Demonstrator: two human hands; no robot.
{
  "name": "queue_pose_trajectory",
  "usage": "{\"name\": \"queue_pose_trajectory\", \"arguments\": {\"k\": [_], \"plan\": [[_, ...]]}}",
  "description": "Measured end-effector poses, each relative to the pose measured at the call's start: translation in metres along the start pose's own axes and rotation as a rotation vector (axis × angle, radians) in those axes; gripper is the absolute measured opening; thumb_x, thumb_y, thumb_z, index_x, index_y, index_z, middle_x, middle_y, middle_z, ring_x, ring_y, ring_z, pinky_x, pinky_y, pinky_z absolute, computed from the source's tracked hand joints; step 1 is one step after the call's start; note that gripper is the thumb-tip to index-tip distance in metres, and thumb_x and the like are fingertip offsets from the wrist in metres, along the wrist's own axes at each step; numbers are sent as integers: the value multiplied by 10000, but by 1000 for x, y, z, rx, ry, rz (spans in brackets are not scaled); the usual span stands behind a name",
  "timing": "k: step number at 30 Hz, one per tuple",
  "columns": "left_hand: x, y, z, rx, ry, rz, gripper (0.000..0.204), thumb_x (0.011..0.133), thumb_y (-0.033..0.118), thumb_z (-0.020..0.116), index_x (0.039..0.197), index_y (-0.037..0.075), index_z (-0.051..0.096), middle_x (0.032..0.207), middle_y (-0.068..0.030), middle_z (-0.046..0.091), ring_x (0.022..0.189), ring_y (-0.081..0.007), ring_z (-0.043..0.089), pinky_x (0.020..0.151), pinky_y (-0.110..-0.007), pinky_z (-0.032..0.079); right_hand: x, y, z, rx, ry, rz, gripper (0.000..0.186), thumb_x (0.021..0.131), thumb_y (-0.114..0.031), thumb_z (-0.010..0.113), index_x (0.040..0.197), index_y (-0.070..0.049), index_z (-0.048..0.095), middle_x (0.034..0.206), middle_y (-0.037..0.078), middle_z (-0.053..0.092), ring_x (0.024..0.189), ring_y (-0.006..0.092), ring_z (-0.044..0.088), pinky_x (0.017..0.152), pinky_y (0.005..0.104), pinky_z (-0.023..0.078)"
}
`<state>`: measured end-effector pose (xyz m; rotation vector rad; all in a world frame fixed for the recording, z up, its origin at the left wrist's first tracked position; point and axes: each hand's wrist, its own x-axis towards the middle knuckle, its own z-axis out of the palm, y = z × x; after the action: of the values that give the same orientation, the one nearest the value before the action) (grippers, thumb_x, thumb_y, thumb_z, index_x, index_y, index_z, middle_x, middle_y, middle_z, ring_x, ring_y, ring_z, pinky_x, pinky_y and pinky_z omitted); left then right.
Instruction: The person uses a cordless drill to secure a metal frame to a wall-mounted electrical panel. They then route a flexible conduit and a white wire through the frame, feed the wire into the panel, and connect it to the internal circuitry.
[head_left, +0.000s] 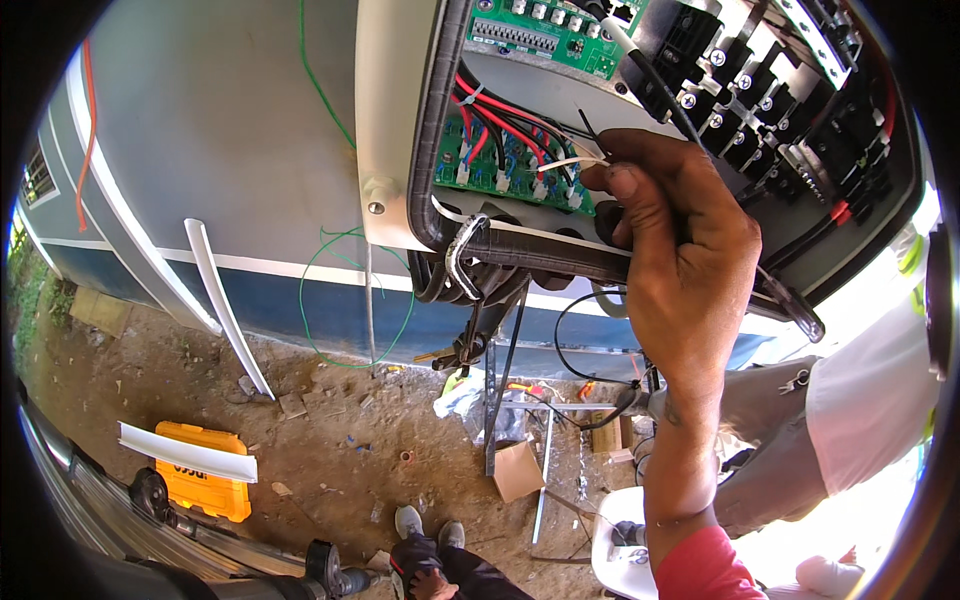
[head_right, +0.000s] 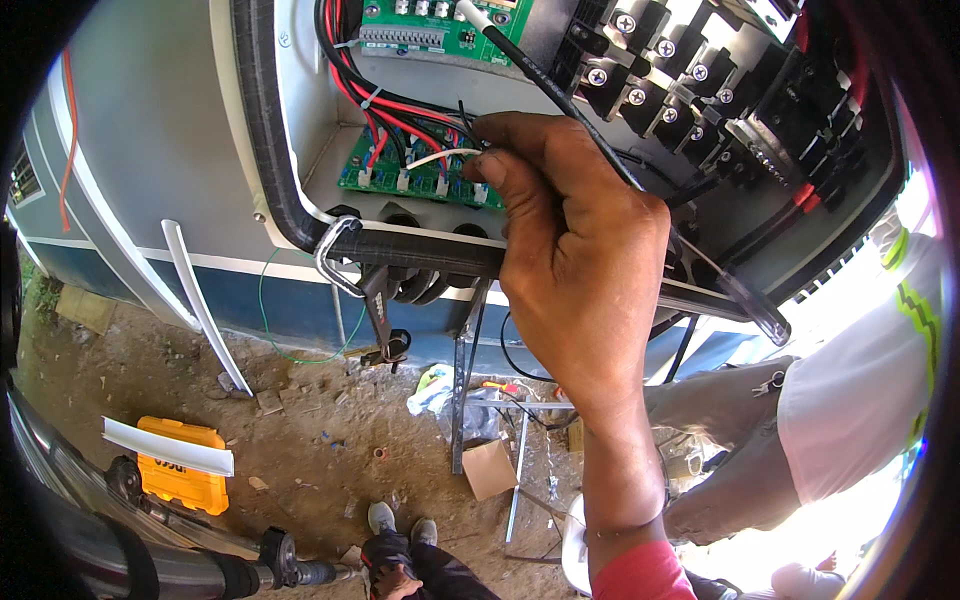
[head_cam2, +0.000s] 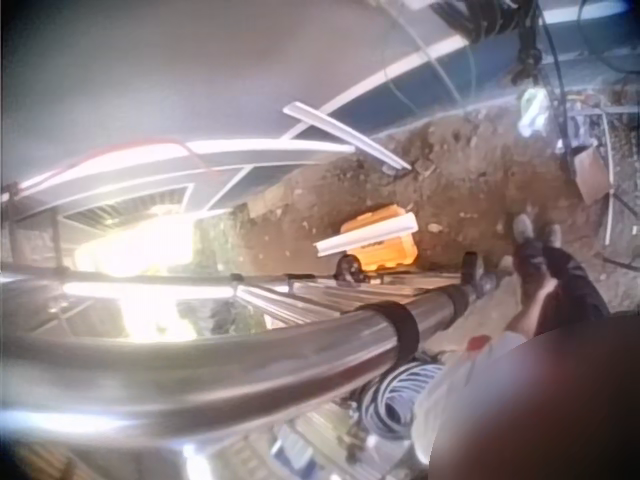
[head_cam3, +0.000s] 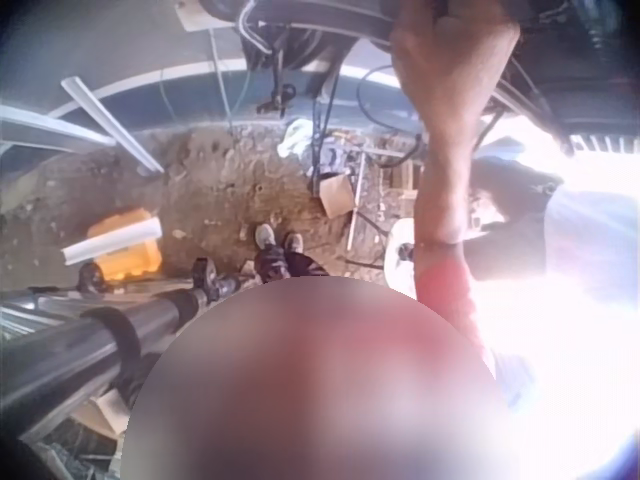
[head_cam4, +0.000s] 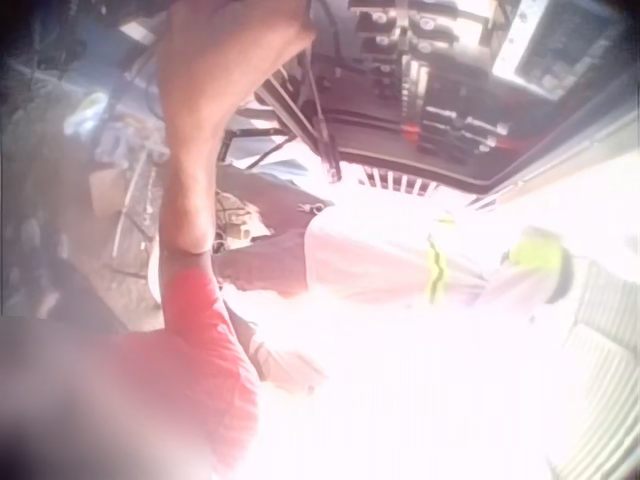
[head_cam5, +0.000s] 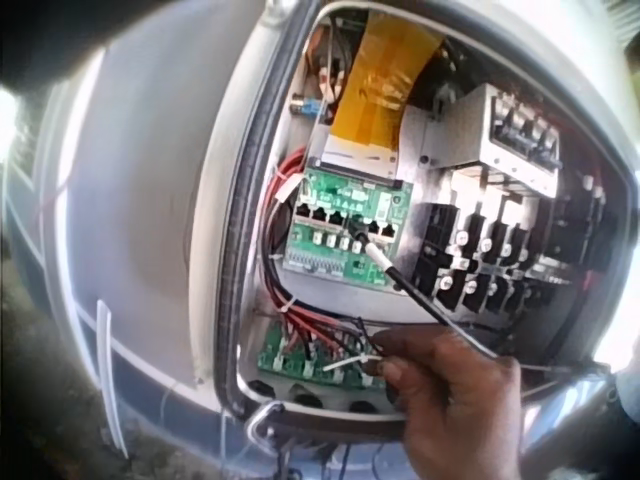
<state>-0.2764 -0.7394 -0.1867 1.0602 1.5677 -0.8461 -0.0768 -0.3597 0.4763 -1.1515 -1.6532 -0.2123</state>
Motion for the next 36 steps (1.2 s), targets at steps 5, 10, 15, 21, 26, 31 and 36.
{"name": "queue_pose_trajectory", "arguments": {"k": [5,10,15,21,26,31,36], "plan": [[1,0,3,-7,-2,-1,1050,804,694,800,1668,329,328,1731,-245,212,1570,-519,284,1221,-627,365,0,-3,0,-3,0,31,150,1064,-60,660,1159,-7,763,890,49,809,659,41,538,610,236,458],[2,2,2,-2,2,0,1051,802,694,801,1667,327,331,1732,-244,211,1572,-517,282,1222,-627,363,1,-2,0,-8,-8,35,165,1062,-47,644,1161,-5,769,859,51,798,648,45,540,600,246,463],[3,6,2,-8,10,6,1051,801,695,801,1667,325,334,1734,-244,210,1574,-516,279,1224,-627,360,1,-2,-1,9,-14,48,172,1058,-39,640,1158,-8,776,827,56,787,638,53,557,591,247,469],[3,9,2,-10,14,6,1051,799,696,802,1666,323,338,1735,-243,210,1577,-515,277,1226,-628,358,3,-3,-3,-9,-25,18,172,1054,-37,636,1149,-9,777,810,68,782,623,76,590,585,273,491],[2,9,3,-18,22,10,1052,798,696,803,1666,321,341,1737,-242,209,1579,-513,274,1228,-628,355,3,-4,-4,-8,-26,38,167,1052,-50,645,1146,-14,777,802,72,780,616,90,608,586,286,501],[0,9,5,-25,24,10,1052,797,697,804,1665,319,345,1738,-242,209,1581,-512,272,1230,-628,353,3,-3,-5,-33,-30,33,163,1045,-56,654,1146,-23,777,796,85,774,610,107,625,581,300,504],[-1,8,5,-26,28,6,1053,796,697,804,1665,317,348,1739,-241,208,1583,-510,269,1232,-628,351,3,-1,-7,-31,-41,17,165,1042,-58,650,1144,-28,777,787,80,766,597,119,627,575,311,498]]}}
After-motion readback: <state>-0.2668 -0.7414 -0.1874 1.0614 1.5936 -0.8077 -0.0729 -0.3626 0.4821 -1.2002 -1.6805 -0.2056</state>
